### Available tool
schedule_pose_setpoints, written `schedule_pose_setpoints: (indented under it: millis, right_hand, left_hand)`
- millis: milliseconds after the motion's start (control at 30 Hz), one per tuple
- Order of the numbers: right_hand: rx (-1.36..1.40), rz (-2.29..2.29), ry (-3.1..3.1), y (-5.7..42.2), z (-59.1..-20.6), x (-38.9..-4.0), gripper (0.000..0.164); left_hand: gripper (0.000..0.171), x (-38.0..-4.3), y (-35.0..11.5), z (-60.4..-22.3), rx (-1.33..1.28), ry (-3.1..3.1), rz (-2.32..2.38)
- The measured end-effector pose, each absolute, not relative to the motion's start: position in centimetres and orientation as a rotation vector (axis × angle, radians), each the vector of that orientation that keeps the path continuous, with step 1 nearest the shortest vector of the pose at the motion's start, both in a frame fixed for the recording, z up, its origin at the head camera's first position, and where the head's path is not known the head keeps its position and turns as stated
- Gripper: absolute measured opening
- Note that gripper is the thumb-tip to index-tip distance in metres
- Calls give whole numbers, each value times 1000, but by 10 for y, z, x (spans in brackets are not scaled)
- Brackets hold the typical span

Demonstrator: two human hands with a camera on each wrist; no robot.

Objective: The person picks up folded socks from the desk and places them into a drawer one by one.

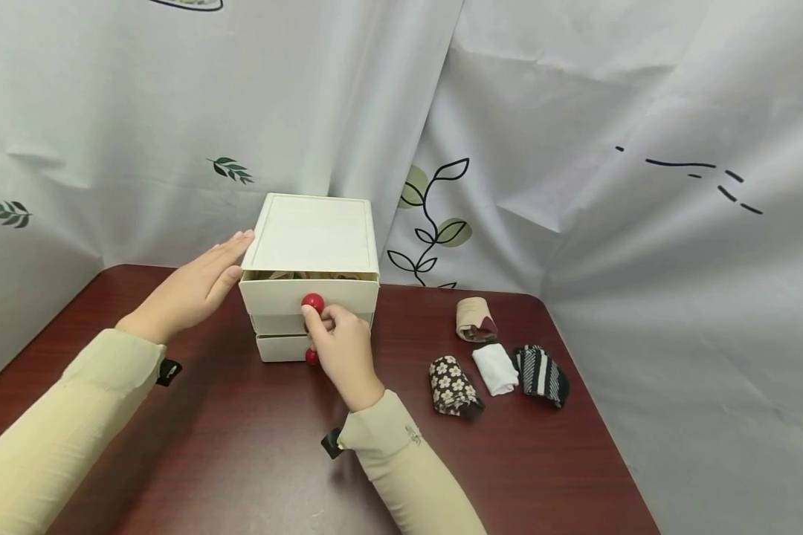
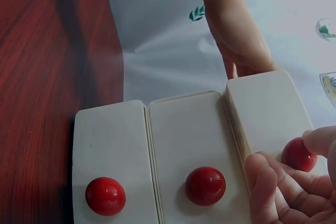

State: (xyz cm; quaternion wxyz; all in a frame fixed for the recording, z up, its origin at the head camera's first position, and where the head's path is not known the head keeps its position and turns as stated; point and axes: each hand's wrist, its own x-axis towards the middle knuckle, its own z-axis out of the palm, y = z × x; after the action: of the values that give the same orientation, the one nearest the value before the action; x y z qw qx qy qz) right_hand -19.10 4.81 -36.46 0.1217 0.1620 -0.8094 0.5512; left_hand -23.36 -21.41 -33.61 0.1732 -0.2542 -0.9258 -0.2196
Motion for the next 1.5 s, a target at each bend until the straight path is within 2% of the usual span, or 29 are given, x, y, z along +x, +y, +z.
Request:
schedule_pose_setpoints:
  millis: [933, 1133, 1300, 1500]
  right_hand:
    - [464, 1644, -2391, 42, -364, -213, 41]
    - [484, 1568, -2382, 48, -370, -210, 29]
    - [386, 1521, -2422, 54, -378, -205, 21]
    - [275, 1654, -2482, 57, -390, -203, 32]
  left_hand:
    - [55, -236, -214, -341, -705, -2591, -631]
    - [55, -237, -212, -343, -710, -2585, -641]
    - [55, -237, -212, -344, -710, -2581, -638]
    - [55, -237, -212, -343, -712, -2569, -638]
